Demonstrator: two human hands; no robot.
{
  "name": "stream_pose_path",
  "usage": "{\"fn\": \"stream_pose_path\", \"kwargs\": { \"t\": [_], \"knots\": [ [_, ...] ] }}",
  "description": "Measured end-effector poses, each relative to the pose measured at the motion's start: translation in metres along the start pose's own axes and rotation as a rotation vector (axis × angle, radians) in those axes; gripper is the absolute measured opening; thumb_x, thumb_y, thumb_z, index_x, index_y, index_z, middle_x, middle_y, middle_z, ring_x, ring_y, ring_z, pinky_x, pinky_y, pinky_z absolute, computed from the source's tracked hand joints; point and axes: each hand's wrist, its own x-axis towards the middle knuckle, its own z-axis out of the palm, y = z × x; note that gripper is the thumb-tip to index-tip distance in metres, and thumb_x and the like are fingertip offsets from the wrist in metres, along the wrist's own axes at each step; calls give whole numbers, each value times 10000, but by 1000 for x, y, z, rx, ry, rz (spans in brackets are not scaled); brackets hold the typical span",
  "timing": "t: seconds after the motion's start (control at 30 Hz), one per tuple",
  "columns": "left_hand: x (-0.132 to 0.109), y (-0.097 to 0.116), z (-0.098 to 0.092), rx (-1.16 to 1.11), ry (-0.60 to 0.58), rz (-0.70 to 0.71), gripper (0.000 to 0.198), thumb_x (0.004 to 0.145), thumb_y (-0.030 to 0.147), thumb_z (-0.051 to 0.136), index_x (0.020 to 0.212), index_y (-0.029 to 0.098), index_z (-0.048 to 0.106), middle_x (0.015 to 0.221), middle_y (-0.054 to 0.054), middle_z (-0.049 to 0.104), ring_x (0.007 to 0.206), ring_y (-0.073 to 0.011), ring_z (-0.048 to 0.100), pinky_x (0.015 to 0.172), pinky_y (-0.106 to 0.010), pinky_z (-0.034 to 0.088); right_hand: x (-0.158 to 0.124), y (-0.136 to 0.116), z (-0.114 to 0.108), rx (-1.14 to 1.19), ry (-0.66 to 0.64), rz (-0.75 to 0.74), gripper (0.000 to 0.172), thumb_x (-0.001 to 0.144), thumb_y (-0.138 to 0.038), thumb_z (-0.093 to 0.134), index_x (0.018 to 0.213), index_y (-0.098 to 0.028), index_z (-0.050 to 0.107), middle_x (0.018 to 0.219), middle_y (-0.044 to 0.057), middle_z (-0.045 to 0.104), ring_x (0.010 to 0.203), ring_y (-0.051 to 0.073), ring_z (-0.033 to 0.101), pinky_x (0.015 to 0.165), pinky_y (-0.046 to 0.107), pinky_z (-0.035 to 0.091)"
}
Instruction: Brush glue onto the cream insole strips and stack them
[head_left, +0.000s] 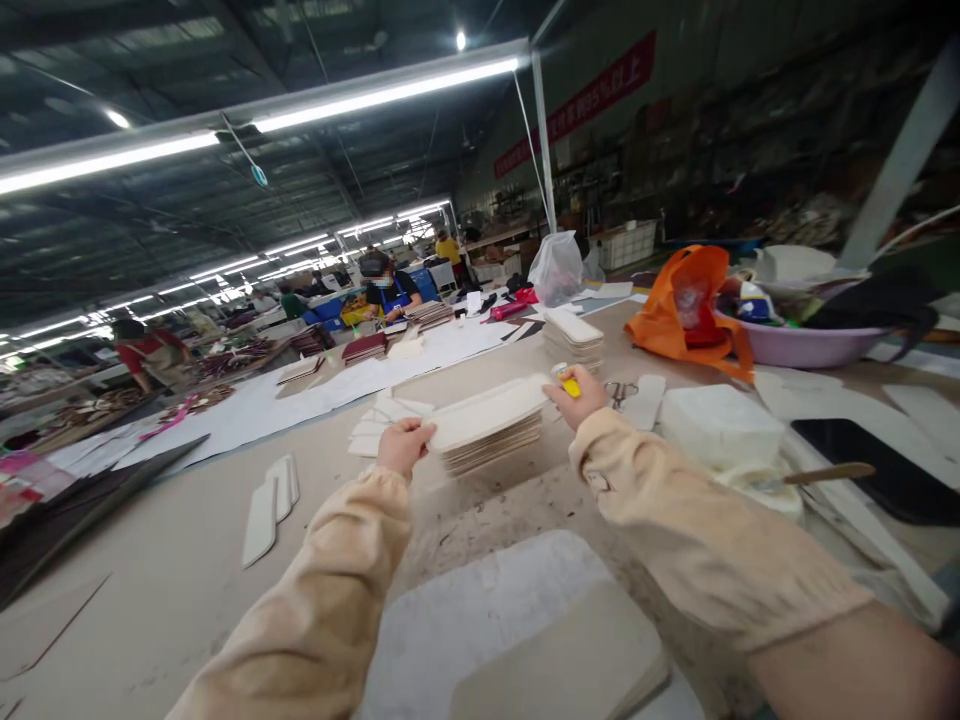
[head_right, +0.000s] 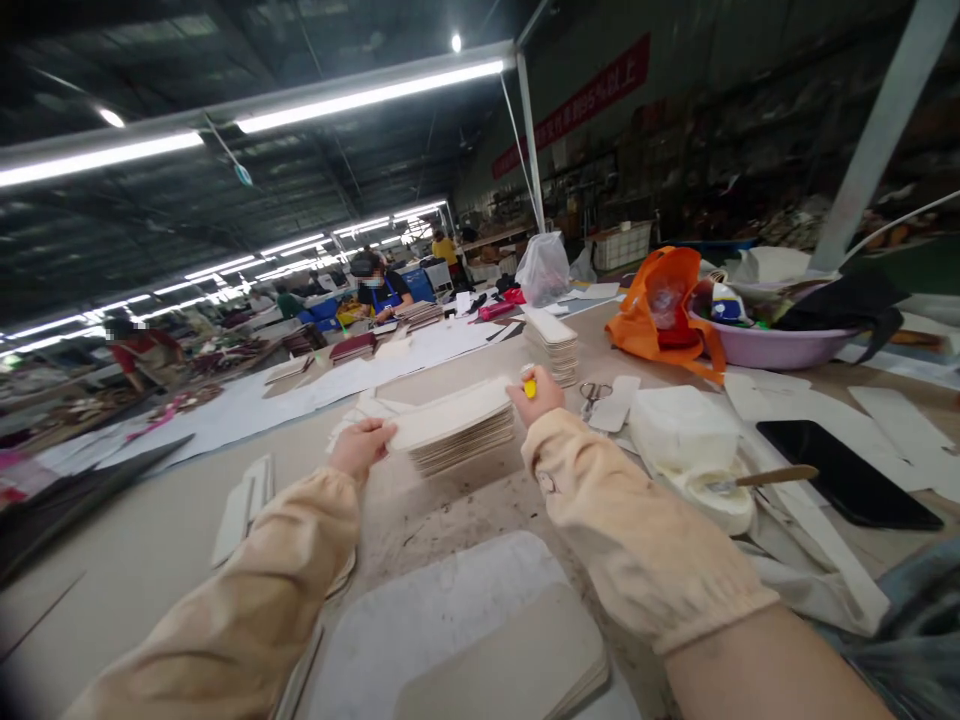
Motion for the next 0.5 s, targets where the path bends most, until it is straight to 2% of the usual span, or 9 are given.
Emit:
{"fn": "stream_pose_path", "kwargs": {
  "t": [0.1,0.23,0.37,0.5],
  "knots": [
    [38,10,6,120,57,-4,278,894,344,565,1081,140,589,1021,-54,635,833,-153,628,711,-334,550,23,7,23,-141,46,-44,301,658,-425,652,802,-238,464,688,-2,594,667,204,563,688,340,444],
    [70,12,11,249,106,-14,339,888,347,571,1168,157,561,1155,-82,603,970,-198,616,810,-402,542,38,12,42,-271,18,-42,250,681,-383,640,817,-244,485,722,12,598,703,220,568,692,334,423],
    [85,6,13,342,122,-16,343,886,351,573,1168,157,564,1166,-80,600,986,-207,612,822,-409,538,42,17,51,-354,-17,-38,227,713,-380,629,841,-244,500,717,25,600,707,232,566,672,331,411],
    [86,-1,14,400,130,2,334,883,345,579,1159,157,569,1168,-81,601,999,-209,609,836,-417,532,44,19,51,-407,-42,-38,282,735,-467,623,852,-243,498,747,43,622,719,237,576,665,333,401]
  ]
}}
